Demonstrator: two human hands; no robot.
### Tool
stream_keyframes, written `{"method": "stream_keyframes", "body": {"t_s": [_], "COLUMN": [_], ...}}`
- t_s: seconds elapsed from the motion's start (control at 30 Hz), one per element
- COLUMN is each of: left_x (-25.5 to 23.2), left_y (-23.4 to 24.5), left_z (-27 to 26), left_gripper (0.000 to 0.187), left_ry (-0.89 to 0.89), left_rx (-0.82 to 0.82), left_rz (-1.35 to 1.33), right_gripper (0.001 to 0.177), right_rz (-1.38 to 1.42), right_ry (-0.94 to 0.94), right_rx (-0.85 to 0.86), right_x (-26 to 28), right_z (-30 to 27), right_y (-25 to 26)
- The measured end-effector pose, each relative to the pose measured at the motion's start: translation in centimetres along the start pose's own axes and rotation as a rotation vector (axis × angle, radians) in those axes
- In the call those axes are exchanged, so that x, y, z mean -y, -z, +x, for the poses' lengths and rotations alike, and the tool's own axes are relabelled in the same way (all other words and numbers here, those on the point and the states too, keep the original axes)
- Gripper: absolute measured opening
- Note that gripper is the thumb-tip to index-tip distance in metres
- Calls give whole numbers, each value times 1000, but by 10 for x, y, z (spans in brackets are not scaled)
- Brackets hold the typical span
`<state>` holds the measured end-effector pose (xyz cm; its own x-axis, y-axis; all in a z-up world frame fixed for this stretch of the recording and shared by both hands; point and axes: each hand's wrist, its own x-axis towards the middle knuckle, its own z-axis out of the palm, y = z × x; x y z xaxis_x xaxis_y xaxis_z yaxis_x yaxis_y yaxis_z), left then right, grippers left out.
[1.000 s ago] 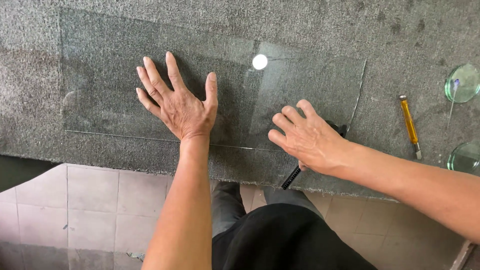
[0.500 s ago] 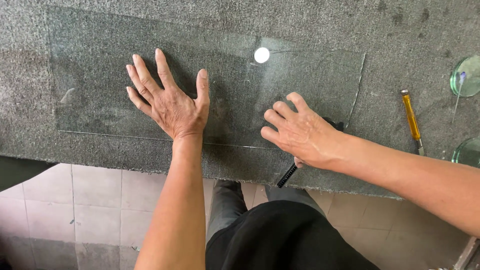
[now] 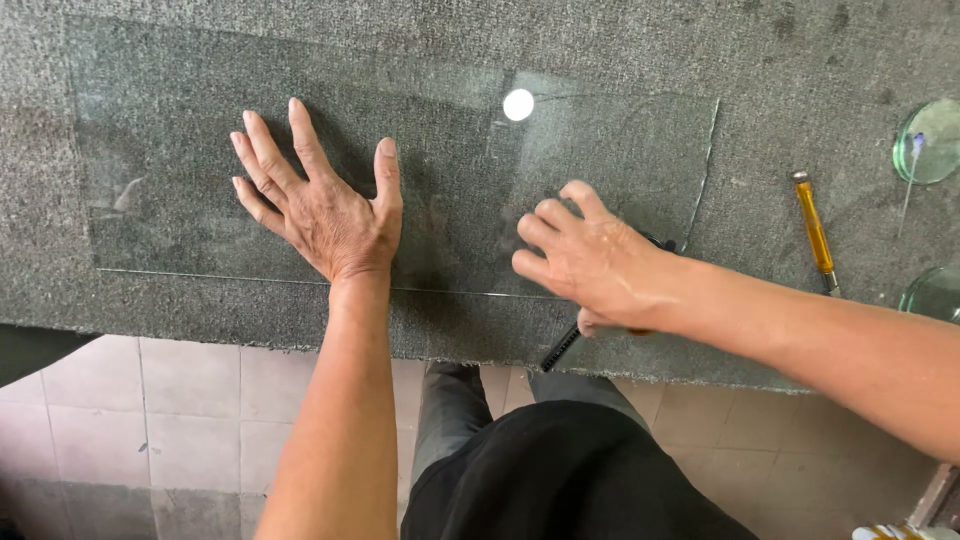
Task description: Cutting circular and rectangular shapes from a glass sheet using manual glass cutters
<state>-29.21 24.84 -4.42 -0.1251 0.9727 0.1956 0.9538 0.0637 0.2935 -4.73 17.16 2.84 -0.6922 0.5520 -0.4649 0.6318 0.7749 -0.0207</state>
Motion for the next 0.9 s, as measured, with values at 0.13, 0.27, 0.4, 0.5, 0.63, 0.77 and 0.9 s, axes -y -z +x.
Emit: {"method": "stream_keyframes", "body": {"t_s": [0.13, 0.27, 0.4, 0.5, 0.63, 0.77, 0.9], "left_x": [3, 1, 1, 2, 1, 1, -2], "left_y": [-2, -1, -3, -3, -1, 2, 6], "left_z": [0, -2, -1, 0, 1, 1, 1], "left_gripper": [82, 81, 82, 82, 83, 84, 88], "left_ry": [4, 3, 8, -2, -28, -20, -13], "left_rx": [11, 14, 15, 11, -7, 25, 55], "left_rz": [12, 8, -9, -1, -17, -42, -61], "right_gripper": [102, 103, 100, 96, 94, 92, 81], "right_rz": [40, 174, 411, 474, 497, 512, 572], "right_ry": [-149, -439, -786, -937, -1093, -1277, -1464], "right_rx": [-2, -136, -178, -251, -295, -344, -268], "right_x": [-27, -62, -92, -97, -86, -58, -27], "right_z": [7, -7, -36, -65, -103, -135, -157], "right_y": [4, -6, -22, -41, -64, -82, -94]}}
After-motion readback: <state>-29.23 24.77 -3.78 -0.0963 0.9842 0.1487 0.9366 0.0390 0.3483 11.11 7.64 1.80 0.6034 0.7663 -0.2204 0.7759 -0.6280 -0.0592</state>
